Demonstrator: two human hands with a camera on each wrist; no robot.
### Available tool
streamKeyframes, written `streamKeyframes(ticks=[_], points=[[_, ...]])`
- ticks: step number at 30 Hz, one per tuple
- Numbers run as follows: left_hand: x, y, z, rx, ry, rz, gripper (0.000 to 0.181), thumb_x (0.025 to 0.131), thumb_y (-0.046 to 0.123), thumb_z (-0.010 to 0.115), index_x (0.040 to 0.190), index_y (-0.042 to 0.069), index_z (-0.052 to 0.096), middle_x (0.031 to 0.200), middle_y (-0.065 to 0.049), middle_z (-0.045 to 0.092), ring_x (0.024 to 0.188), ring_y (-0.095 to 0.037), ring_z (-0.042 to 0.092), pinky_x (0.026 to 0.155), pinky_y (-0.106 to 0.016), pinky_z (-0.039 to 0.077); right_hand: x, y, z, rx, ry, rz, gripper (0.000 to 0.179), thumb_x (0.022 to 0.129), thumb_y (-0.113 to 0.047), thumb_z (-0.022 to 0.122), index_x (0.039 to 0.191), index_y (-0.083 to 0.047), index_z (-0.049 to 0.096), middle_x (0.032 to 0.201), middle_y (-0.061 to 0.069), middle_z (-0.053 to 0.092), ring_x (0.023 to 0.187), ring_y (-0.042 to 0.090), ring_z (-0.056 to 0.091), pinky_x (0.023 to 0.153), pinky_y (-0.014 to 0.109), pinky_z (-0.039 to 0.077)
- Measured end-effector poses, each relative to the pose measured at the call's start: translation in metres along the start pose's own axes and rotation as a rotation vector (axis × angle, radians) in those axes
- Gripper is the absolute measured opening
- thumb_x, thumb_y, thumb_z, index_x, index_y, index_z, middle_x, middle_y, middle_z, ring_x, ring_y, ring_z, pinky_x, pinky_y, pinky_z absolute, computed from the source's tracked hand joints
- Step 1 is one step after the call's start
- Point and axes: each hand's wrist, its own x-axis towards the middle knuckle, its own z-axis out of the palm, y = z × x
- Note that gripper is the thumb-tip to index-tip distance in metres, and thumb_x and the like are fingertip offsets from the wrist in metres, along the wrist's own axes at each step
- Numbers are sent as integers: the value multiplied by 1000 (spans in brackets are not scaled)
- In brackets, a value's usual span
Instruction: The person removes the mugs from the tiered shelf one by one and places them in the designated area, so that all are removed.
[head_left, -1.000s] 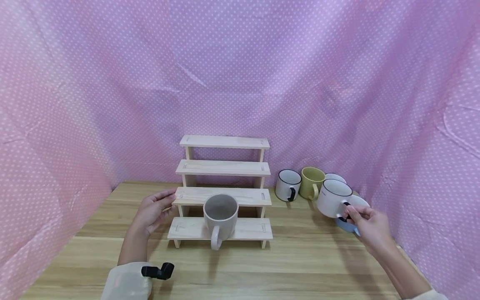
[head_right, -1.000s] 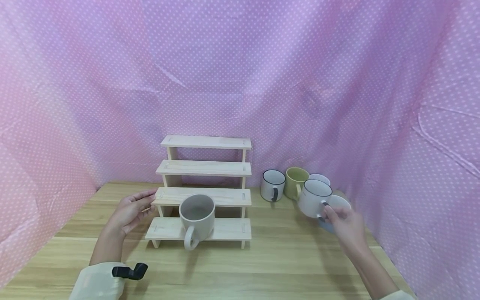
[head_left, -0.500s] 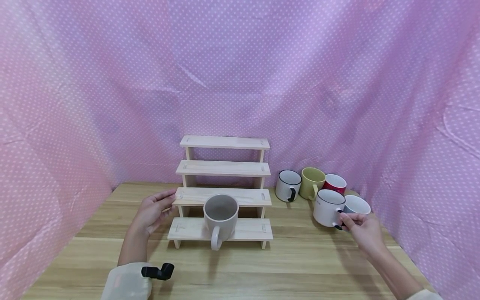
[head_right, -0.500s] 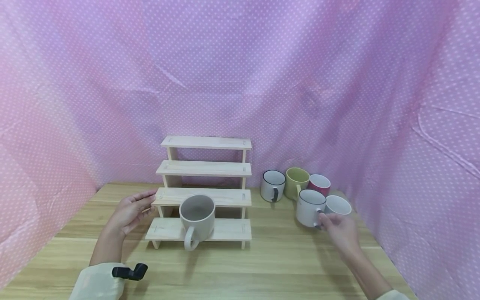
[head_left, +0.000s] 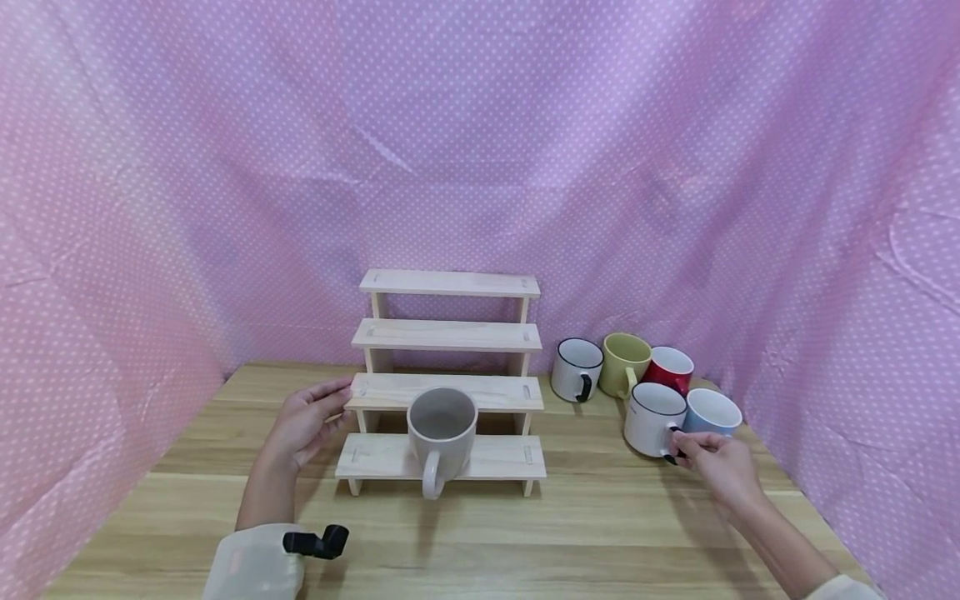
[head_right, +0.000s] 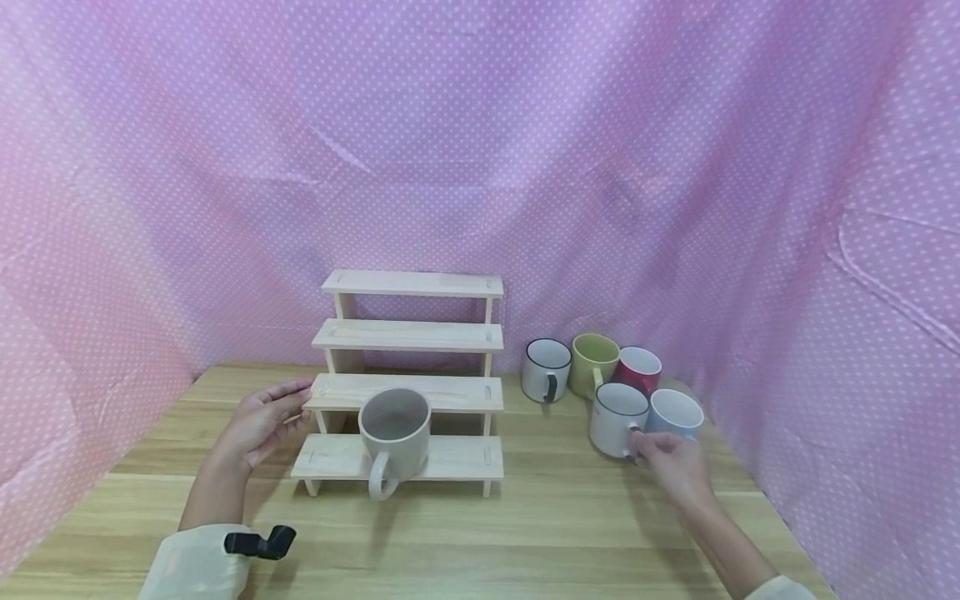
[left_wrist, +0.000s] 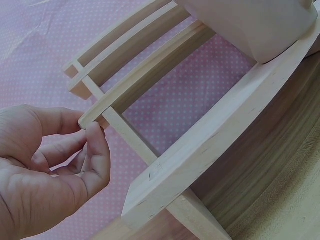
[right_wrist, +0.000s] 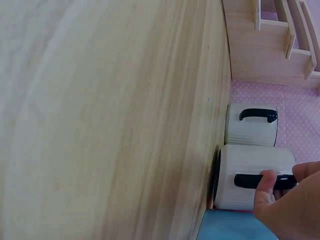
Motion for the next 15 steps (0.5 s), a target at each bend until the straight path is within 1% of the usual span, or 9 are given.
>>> streamKeyframes(ticks=[4, 9, 15], points=[[0, 1, 0, -6, 1, -8, 50, 103, 10, 63, 145, -10, 45, 114, -1, 61, 95, -10, 61, 81, -20, 57, -2, -1, 0, 12, -49, 20, 27, 103, -7, 61, 111, 19, 64, 90, 1, 69, 81, 3, 65, 79, 23, 60], [-1, 2, 2, -4, -2, -15, 52, 103, 10, 63, 147, -10, 43, 115, -1, 61, 96, -10, 60, 82, -20, 57, -3, 4, -2, 47, -124, 35, 27, 105, -4, 56, 114, 21, 62, 94, 3, 68, 85, 4, 66, 82, 24, 60], [-2, 3, 2, -26, -1, -15, 50, 103, 8, 63, 146, -10, 45, 113, -1, 62, 94, -10, 61, 81, -20, 57, 1, 5, -4, 58, -165, 41, 27, 106, -5, 54, 113, 20, 61, 96, 4, 67, 88, 5, 65, 83, 25, 60]])
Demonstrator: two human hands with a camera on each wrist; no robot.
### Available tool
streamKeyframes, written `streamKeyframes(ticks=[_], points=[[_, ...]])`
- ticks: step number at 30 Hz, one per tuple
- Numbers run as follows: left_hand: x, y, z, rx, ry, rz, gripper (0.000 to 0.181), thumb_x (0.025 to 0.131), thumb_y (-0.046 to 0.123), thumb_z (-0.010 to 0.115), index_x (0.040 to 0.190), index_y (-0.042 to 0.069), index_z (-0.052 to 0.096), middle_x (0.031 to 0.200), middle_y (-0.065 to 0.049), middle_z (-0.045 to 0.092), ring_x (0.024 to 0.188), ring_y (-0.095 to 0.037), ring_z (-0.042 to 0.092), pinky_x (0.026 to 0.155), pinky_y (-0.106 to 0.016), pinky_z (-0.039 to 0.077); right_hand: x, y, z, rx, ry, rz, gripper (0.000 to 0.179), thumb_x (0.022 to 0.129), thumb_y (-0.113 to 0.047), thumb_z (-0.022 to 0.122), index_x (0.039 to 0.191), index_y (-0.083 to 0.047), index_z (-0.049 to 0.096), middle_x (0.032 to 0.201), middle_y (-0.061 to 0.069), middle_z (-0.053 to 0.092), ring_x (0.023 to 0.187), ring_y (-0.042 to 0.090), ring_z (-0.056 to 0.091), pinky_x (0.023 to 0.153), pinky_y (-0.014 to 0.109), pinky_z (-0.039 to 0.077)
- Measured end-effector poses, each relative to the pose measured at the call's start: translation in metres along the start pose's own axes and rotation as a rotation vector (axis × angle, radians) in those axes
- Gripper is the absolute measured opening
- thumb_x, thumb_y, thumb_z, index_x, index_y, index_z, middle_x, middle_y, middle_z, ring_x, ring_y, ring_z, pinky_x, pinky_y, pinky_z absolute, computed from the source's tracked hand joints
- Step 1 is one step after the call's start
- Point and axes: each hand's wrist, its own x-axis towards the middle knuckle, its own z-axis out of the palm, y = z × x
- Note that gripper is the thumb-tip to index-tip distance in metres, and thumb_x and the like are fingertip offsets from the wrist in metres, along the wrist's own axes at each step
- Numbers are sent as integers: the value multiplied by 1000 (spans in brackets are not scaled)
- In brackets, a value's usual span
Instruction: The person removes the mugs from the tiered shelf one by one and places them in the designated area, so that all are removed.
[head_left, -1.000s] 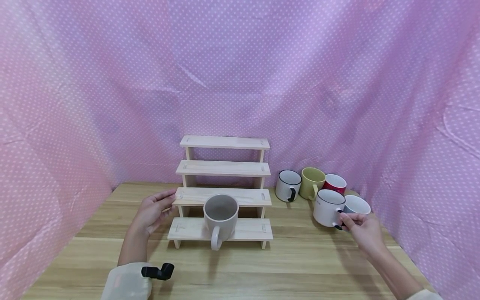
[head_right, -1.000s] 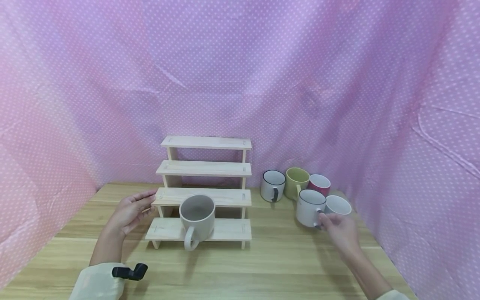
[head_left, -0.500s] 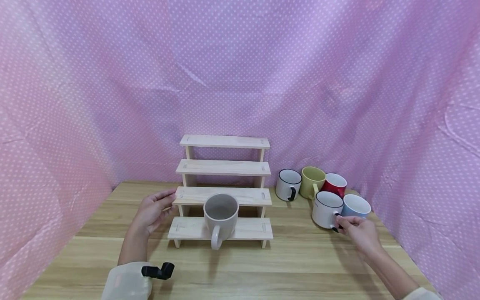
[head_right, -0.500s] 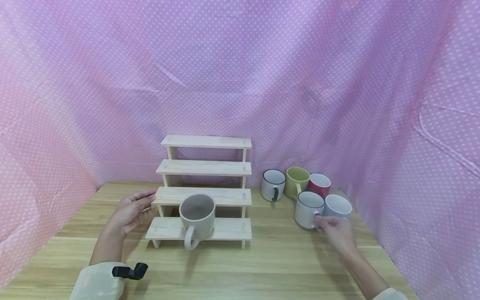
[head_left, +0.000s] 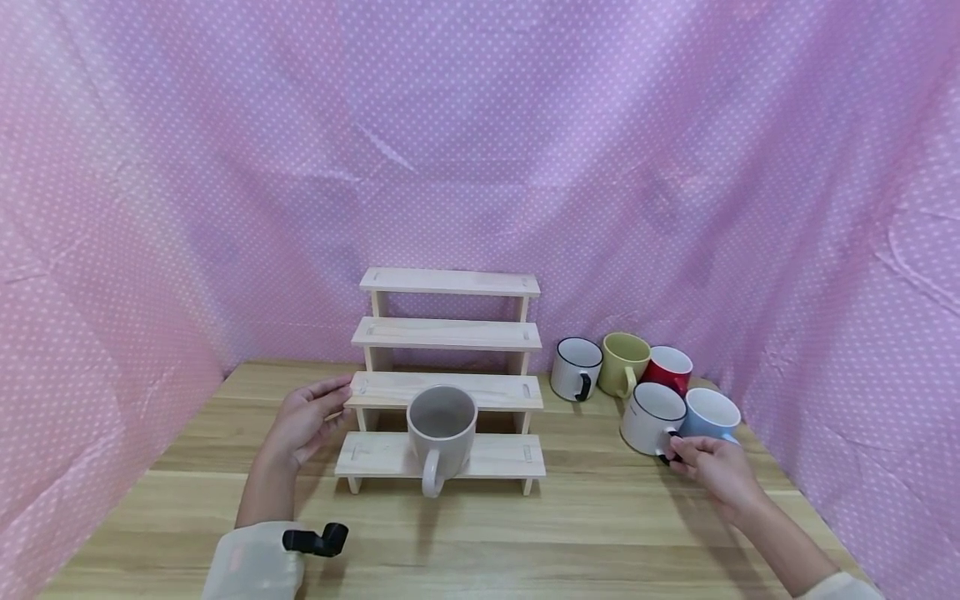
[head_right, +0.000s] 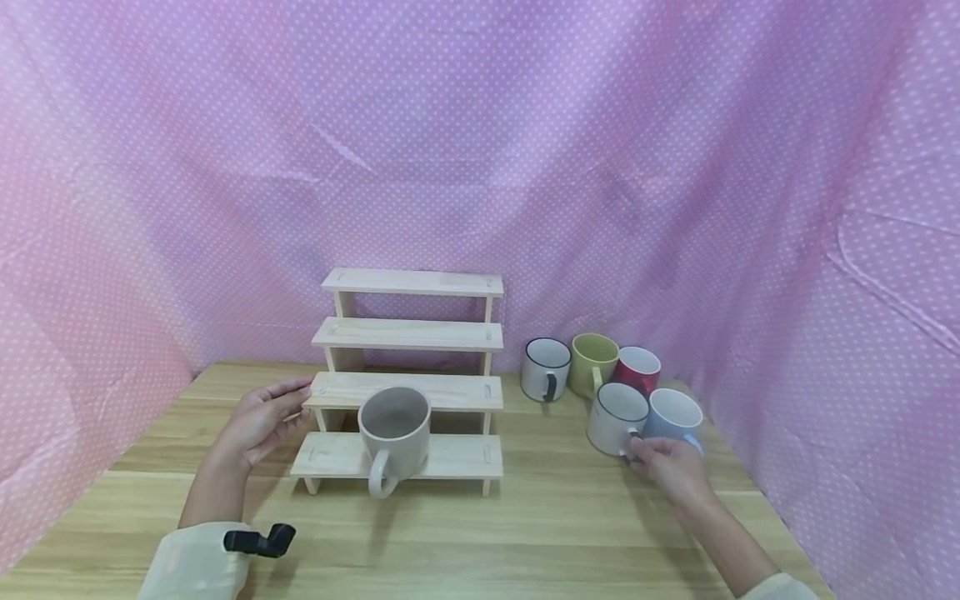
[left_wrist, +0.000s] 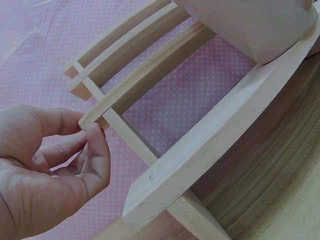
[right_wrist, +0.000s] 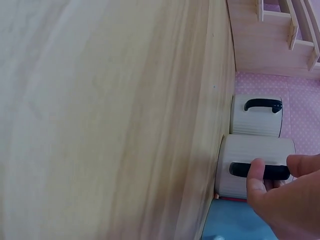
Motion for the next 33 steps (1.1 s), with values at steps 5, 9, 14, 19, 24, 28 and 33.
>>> streamKeyframes(ticks=[5, 9, 14, 19, 24, 28, 33], points=[[-1, 1, -1, -19, -5, 0, 50, 103, 7, 63, 146, -11, 45, 112, -1, 62, 93, -9, 61, 80, -20, 57, 1, 2, 0, 6, -18, -8, 24, 106, -6, 55, 109, 17, 64, 96, 4, 67, 89, 7, 65, 83, 25, 60], [-1, 0, 0, -12, 1, -4, 51, 102, 8, 63, 146, -11, 45, 112, -1, 62, 93, -9, 61, 80, -20, 57, 2, 4, -2, 37, -39, -17, 19, 106, -6, 55, 105, 10, 66, 95, 3, 68, 89, 8, 66, 82, 25, 60], [0, 0, 0, 17, 4, -6, 52, 103, 9, 62, 147, -10, 43, 114, -1, 61, 95, -10, 61, 84, -21, 57, 3, 5, -7, 83, -84, -18, 16, 105, -6, 56, 103, 5, 68, 94, 1, 69, 88, 9, 67, 81, 26, 61], [1, 0, 1, 26, 5, 2, 51, 103, 10, 63, 146, -10, 45, 114, -1, 62, 96, -10, 61, 89, -25, 57, 4, 2, -11, -17, -85, -16, 22, 105, -10, 57, 109, 10, 67, 98, 3, 70, 88, 11, 69, 81, 28, 61], [2, 0, 1, 27, 3, 3, 50, 103, 10, 62, 146, -10, 46, 113, 0, 62, 95, -10, 62, 88, -25, 57, 2, -6, -16, -296, -33, -72, 39, 104, -18, 61, 118, 19, 62, 103, 14, 72, 84, 18, 71, 75, 29, 60], [2, 0, 1, 25, 5, 4, 49, 103, 10, 63, 145, -10, 46, 113, 0, 63, 95, -10, 62, 88, -24, 57, 0, -15, -19, -501, 37, -177, 38, 103, -23, 65, 113, 14, 67, 93, 13, 72, 75, 14, 66, 64, 25, 55], [1, 0, 0, 15, 8, 1, 49, 103, 9, 63, 145, -10, 46, 113, 0, 62, 95, -10, 61, 83, -22, 57, -2, -28, -18, -613, 82, -309, 32, 101, -25, 68, 108, 6, 71, 95, 11, 74, 79, 7, 62, 65, 22, 51]])
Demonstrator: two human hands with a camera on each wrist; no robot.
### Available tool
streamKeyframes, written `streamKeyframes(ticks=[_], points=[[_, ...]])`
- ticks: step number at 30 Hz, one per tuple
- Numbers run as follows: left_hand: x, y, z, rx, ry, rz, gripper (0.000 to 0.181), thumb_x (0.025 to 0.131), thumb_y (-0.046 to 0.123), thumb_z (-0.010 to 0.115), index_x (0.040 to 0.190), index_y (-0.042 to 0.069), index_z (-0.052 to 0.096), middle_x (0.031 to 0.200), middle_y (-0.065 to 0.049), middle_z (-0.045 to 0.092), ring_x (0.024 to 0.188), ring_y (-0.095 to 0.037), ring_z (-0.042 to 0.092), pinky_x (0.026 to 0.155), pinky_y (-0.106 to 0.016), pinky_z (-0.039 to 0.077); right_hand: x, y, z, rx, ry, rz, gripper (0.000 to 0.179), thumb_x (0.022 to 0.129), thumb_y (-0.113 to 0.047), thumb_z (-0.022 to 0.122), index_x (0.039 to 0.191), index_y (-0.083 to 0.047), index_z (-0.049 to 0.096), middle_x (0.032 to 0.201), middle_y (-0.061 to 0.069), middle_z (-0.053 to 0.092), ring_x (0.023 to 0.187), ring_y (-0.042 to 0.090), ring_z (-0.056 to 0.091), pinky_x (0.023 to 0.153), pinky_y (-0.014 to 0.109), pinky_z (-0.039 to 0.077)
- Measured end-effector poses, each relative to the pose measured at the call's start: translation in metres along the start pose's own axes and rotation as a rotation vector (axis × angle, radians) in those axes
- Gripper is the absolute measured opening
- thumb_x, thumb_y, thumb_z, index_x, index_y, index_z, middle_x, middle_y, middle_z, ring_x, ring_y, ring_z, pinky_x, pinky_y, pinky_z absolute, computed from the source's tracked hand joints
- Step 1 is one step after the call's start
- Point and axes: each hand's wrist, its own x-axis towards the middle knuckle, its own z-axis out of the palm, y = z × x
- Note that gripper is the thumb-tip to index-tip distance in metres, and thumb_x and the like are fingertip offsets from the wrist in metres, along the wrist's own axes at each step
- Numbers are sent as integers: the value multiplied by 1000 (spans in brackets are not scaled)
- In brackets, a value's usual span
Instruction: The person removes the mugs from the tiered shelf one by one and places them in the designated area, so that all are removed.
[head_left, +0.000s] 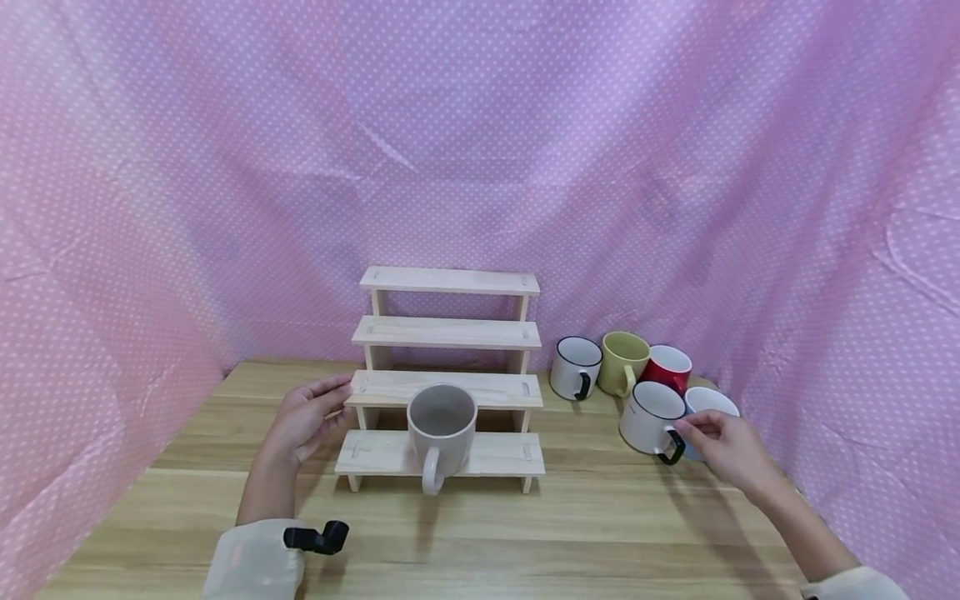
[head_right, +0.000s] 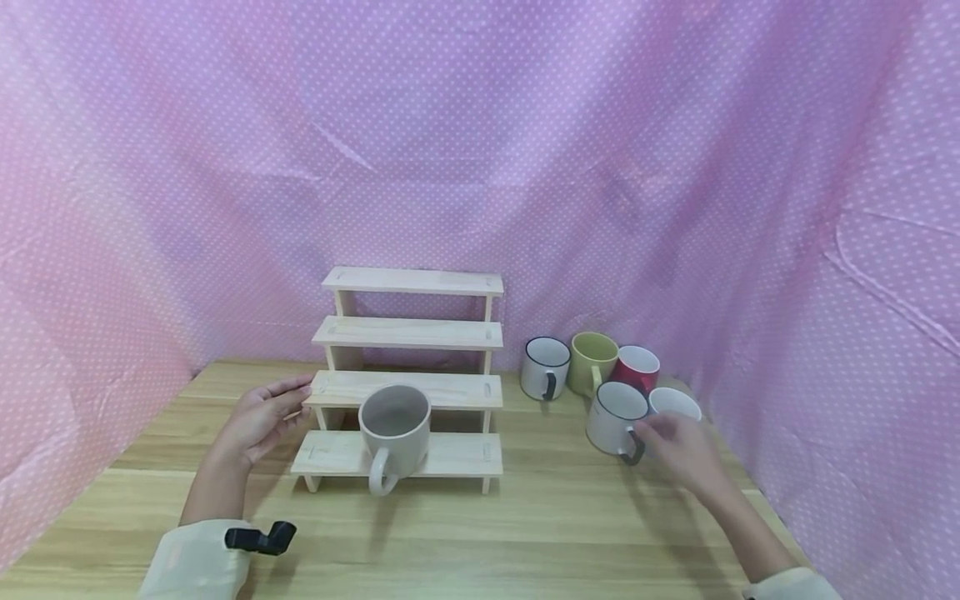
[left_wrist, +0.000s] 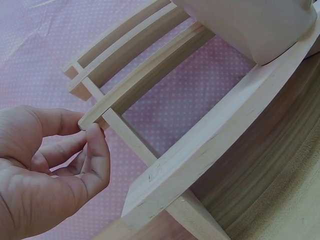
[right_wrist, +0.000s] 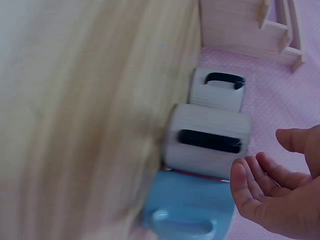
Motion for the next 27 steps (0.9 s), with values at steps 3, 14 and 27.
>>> streamKeyframes(ticks=[3, 14, 27], points=[[-1, 0, 0, 6, 2, -3, 50, 103, 9, 62, 146, -10, 45, 113, -1, 62, 95, -10, 61, 83, -21, 57, 4, -8, -3, -24, 3, -55, 30, 101, -26, 68, 108, 3, 71, 98, 10, 74, 85, 9, 65, 68, 21, 52], [0, 1, 0, -4, -6, 4, 51, 103, 8, 62, 146, -11, 43, 110, 0, 63, 93, -9, 61, 80, -21, 57, 20, -47, 14, 30, -24, -237, 22, 98, -21, 72, 110, -3, 72, 101, 7, 74, 90, 22, 71, 72, 25, 57], [0, 0, -1, 23, -2, -7, 52, 103, 11, 63, 147, -10, 43, 114, -1, 62, 96, -10, 61, 87, -24, 57, 28, -90, 58, 89, -254, -396, 17, 99, -24, 71, 113, -13, 72, 99, -8, 71, 94, 12, 67, 79, 28, 59]])
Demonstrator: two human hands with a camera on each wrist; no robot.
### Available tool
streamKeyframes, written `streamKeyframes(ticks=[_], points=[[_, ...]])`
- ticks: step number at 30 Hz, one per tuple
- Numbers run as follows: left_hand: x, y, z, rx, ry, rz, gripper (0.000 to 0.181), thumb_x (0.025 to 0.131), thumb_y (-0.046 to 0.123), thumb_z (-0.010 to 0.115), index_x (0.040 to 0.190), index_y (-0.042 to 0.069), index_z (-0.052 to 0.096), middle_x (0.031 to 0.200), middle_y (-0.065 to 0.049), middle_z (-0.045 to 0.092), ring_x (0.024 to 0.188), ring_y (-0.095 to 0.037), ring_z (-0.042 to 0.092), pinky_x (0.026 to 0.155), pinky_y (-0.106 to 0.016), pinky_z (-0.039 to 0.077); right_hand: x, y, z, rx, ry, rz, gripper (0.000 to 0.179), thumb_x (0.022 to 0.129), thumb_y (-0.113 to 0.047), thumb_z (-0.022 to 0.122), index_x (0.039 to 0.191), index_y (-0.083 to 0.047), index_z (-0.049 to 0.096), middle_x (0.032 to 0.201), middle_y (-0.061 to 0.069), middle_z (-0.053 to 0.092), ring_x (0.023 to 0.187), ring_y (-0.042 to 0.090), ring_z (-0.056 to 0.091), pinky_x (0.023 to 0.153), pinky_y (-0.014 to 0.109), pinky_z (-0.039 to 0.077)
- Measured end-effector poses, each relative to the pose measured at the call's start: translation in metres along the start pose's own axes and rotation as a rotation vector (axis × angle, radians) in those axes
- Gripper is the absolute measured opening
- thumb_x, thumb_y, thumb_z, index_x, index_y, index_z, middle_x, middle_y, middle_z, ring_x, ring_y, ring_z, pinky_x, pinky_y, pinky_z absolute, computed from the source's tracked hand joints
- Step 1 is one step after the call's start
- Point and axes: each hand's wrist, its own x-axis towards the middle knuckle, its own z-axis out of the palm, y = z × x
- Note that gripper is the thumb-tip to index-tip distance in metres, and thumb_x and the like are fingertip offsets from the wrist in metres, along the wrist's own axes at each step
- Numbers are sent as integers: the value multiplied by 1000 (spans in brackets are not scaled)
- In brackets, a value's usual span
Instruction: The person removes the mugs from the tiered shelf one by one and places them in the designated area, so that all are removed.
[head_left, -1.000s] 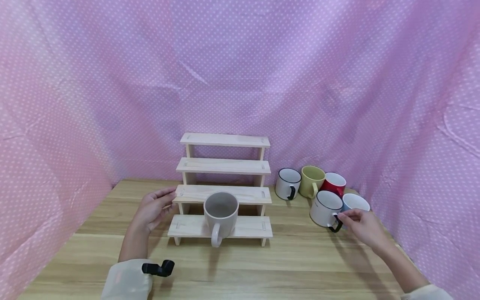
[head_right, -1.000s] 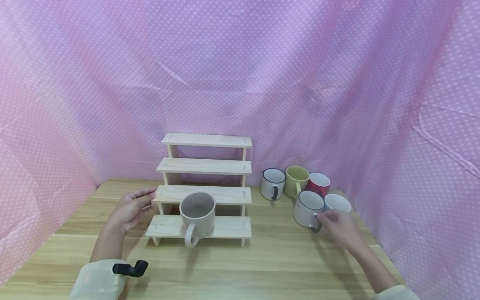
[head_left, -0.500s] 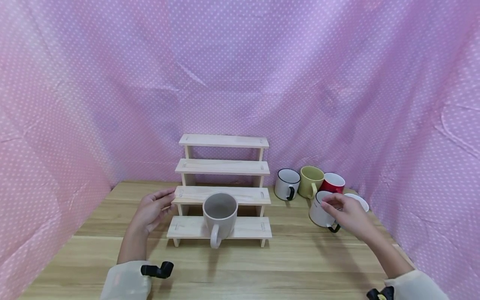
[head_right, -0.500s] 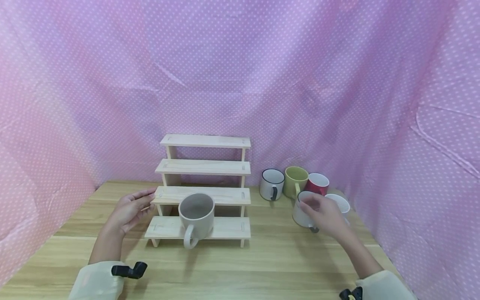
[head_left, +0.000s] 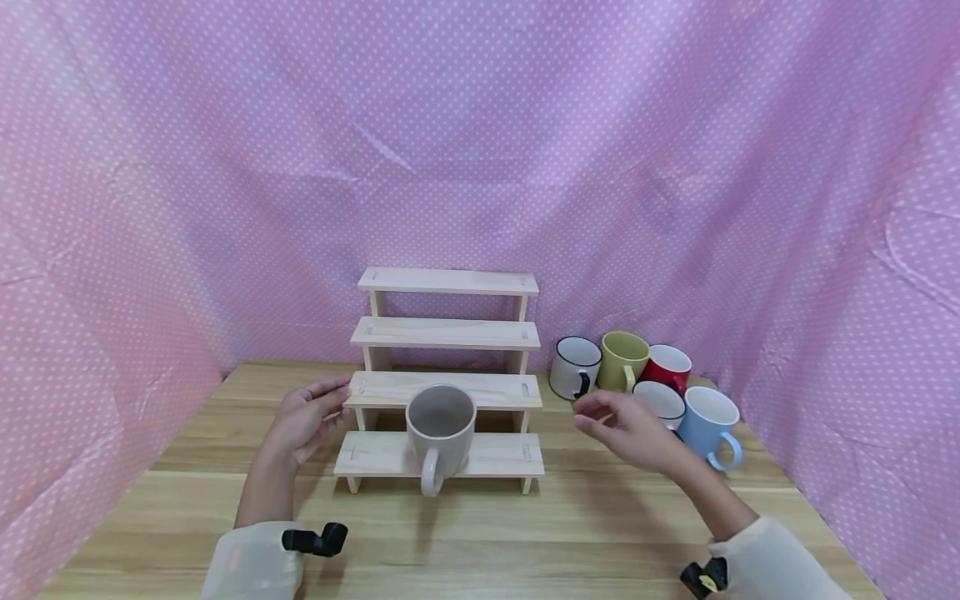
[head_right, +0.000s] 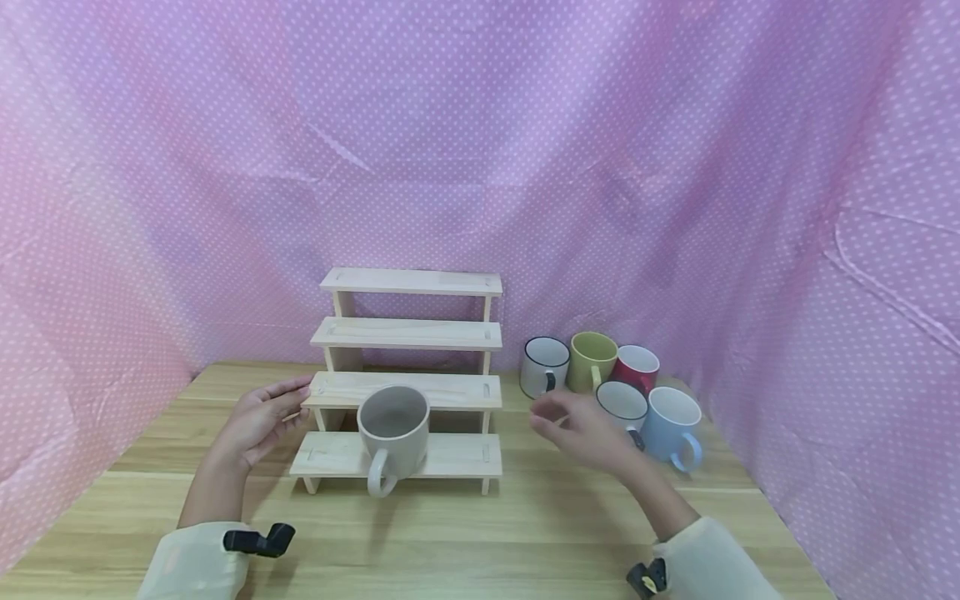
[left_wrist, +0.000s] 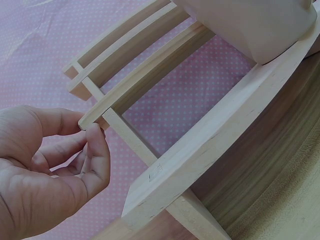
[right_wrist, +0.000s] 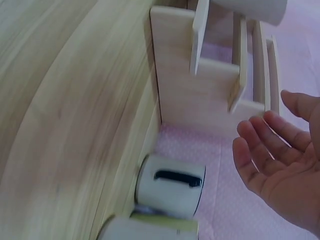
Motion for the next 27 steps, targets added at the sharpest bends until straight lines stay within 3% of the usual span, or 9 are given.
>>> streamKeyframes(ticks=[15, 21, 27], points=[[0, 0, 1, -8, -2, 12, 50, 103, 9, 62, 146, -11, 44, 112, -1, 63, 94, -10, 61, 80, -19, 57, 27, -44, 41, 113, -190, -276, 20, 101, -27, 69, 114, -12, 71, 105, -3, 72, 97, 8, 67, 82, 39, 61], [0, 0, 2, -14, 1, 12, 48, 104, 8, 60, 145, -11, 44, 110, 0, 63, 93, -9, 61, 79, -19, 57, 32, -59, 52, 152, -278, -324, 24, 101, -29, 68, 117, -11, 70, 106, -5, 71, 99, 8, 65, 84, 39, 60], [0, -1, 1, -10, 5, 11, 48, 104, 8, 61, 145, -11, 45, 111, 0, 63, 93, -9, 61, 80, -20, 57, 36, -71, 65, 164, -321, -436, 27, 101, -26, 69, 119, -7, 70, 108, 4, 73, 100, 9, 67, 81, 32, 61]])
